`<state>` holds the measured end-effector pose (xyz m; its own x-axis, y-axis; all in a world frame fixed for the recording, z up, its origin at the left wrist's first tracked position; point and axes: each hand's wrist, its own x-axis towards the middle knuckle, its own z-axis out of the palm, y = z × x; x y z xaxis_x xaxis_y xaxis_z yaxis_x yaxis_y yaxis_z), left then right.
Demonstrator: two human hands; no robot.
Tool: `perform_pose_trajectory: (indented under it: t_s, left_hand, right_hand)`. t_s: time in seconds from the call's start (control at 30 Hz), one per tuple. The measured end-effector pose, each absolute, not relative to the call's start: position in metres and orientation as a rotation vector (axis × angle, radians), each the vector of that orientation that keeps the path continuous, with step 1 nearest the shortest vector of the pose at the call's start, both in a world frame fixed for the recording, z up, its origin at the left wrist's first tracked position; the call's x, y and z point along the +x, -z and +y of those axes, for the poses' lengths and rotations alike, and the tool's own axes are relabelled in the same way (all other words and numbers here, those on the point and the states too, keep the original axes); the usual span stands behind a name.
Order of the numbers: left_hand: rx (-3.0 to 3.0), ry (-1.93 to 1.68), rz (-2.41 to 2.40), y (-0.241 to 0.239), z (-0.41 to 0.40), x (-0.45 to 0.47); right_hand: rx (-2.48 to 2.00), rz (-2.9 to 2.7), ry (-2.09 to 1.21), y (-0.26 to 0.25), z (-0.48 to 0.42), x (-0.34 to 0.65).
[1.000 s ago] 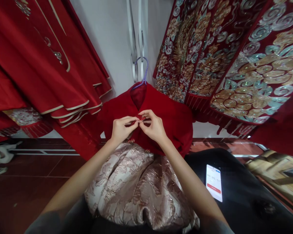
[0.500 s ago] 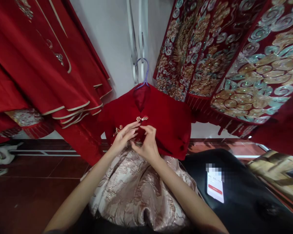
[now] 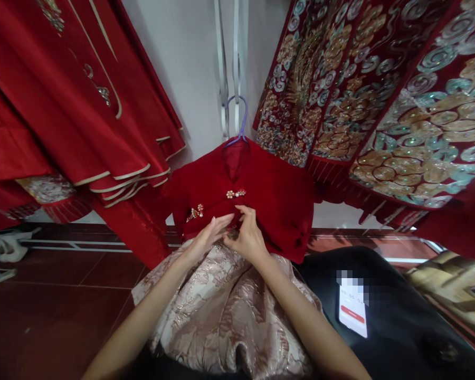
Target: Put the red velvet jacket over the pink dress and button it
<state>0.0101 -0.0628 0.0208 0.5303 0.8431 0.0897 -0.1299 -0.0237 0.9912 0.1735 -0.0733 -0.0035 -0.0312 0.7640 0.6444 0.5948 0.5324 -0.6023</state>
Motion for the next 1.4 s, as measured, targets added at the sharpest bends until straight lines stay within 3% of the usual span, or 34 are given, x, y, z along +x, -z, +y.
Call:
perform_pose_trajectory:
  t_s: [0.13, 0.27, 0.47, 0.63, 0.87, 1.1, 1.4]
  left_hand:
    - [1.42, -0.895, 0.659, -0.018, -0.065, 0.013]
    - [1.418, -0.924, 0.699, -0.014, -0.063, 0.014]
    - [1.455, -0.963, 0.861, -0.014, -0.067, 0.02]
    - [1.79, -0.837, 0.885, -0.048, -0.06, -0.006]
    - [1.881, -1.086, 1.366, -0.054, -0.029, -0.057]
    - [1.854, -1.113, 1.205, -0.036, -0.029, -0.052]
    - [1.72, -1.135, 1.064, -0.041, -0.03, -0.051]
  right_hand:
    - [-1.213, -1.626, -0.285, -0.001, -0.073, 0.174]
    - [-1.28, -1.65, -0.546, -0.04, -0.09, 0.184]
    - [-1.017, -1.812, -0.835, -0.086, -0.123, 0.183]
    - [-0.965, -1.859, -0.811, -0.072, -0.115, 0.178]
    - [-0.97, -1.894, -0.791, -0.062, -0.109, 0.178]
    - [-1.118, -1.769, -0.775, -0.048, -0.099, 0.172]
    - [-0.993, -1.648, -0.695, -0.035, -0.08, 0.15]
